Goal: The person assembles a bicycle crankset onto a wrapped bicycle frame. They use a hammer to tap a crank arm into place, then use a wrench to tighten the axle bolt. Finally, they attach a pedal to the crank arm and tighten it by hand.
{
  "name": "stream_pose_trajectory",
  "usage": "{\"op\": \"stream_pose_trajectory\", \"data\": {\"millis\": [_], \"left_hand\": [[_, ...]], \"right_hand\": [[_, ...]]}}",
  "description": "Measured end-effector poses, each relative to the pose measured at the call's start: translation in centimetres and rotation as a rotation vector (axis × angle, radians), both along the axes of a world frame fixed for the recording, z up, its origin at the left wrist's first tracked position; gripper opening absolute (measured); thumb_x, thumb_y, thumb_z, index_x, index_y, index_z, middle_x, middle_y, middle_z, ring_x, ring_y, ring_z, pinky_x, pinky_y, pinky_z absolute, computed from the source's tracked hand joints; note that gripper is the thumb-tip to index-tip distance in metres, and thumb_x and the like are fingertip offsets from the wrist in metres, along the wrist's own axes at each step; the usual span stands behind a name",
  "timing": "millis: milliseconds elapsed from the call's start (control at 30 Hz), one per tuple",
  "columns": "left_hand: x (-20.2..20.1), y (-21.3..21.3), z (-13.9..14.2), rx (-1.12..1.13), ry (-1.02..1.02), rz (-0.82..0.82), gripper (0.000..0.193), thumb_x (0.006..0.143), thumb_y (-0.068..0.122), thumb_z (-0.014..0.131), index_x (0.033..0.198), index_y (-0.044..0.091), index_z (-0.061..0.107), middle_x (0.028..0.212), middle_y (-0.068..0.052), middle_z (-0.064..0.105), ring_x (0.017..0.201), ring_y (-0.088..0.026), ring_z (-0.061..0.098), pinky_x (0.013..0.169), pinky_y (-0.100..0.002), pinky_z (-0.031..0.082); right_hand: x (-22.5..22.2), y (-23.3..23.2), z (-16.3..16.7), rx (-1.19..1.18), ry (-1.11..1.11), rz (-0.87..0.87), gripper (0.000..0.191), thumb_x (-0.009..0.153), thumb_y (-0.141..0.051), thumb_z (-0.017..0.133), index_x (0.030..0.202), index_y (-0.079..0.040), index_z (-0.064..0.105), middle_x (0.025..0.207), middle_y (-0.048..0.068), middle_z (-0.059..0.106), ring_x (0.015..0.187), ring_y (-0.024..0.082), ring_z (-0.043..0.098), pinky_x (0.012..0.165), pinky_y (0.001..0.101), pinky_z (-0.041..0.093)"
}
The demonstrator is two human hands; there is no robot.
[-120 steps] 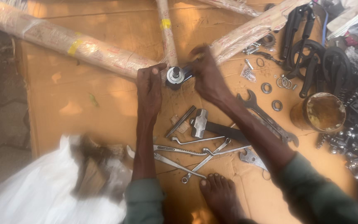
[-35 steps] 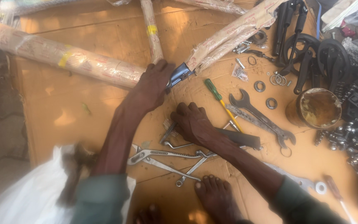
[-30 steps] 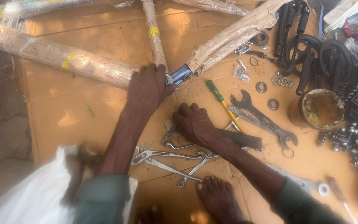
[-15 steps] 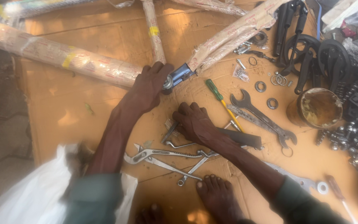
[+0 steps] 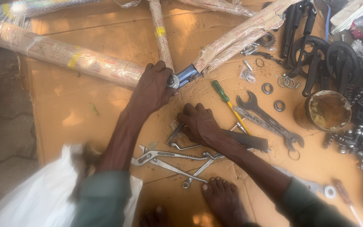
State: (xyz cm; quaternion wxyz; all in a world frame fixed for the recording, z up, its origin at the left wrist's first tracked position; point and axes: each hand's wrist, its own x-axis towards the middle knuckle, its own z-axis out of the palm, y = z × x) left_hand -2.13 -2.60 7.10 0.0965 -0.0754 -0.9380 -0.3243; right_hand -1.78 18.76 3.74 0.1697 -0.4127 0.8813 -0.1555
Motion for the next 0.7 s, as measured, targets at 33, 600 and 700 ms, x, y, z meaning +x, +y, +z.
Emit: {"op": "stream_pose_trajectory", "data": {"millis": [33,600,700], "left_hand": [[-0.1,0.0,0.0,0.002,-0.023,0.007,0.036,0.071,0.015,0.089,0.096,0.001,0.067,0.099,-0.014,0.059,0.092,-0.038,0.055,0.083,-0.049,0.047],[5.5,8.2,0.5,-0.171,0.431,0.036,0.043,0.088,0.01,0.065,0.129,-0.001,0.058,0.123,-0.019,0.06,0.113,-0.036,0.06,0.1,-0.051,0.048],[5.8,12.0,0.7,-0.203,0.47,0.091,0.049,0.091,0.009,0.062,0.137,-0.005,0.055,0.13,-0.022,0.059,0.124,-0.037,0.058,0.108,-0.05,0.047]], "right_hand": [[0.0,-0.2,0.0,0.02,-0.002,-0.003,0.03,0.082,-0.019,0.074,0.111,-0.015,0.071,0.112,0.008,0.058,0.1,0.035,0.055,0.081,0.0518,0.046],[-1.1,4.3,4.6,-0.679,-0.342,-0.48,0.023,0.095,-0.007,0.066,0.117,-0.002,0.065,0.104,0.01,0.072,0.086,0.024,0.071,0.075,0.0361,0.061],[-0.7,5.8,5.3,-0.751,-0.193,-0.378,0.021,0.096,0.0,0.065,0.116,0.001,0.06,0.106,0.012,0.07,0.098,0.022,0.073,0.087,0.0351,0.063]]}}
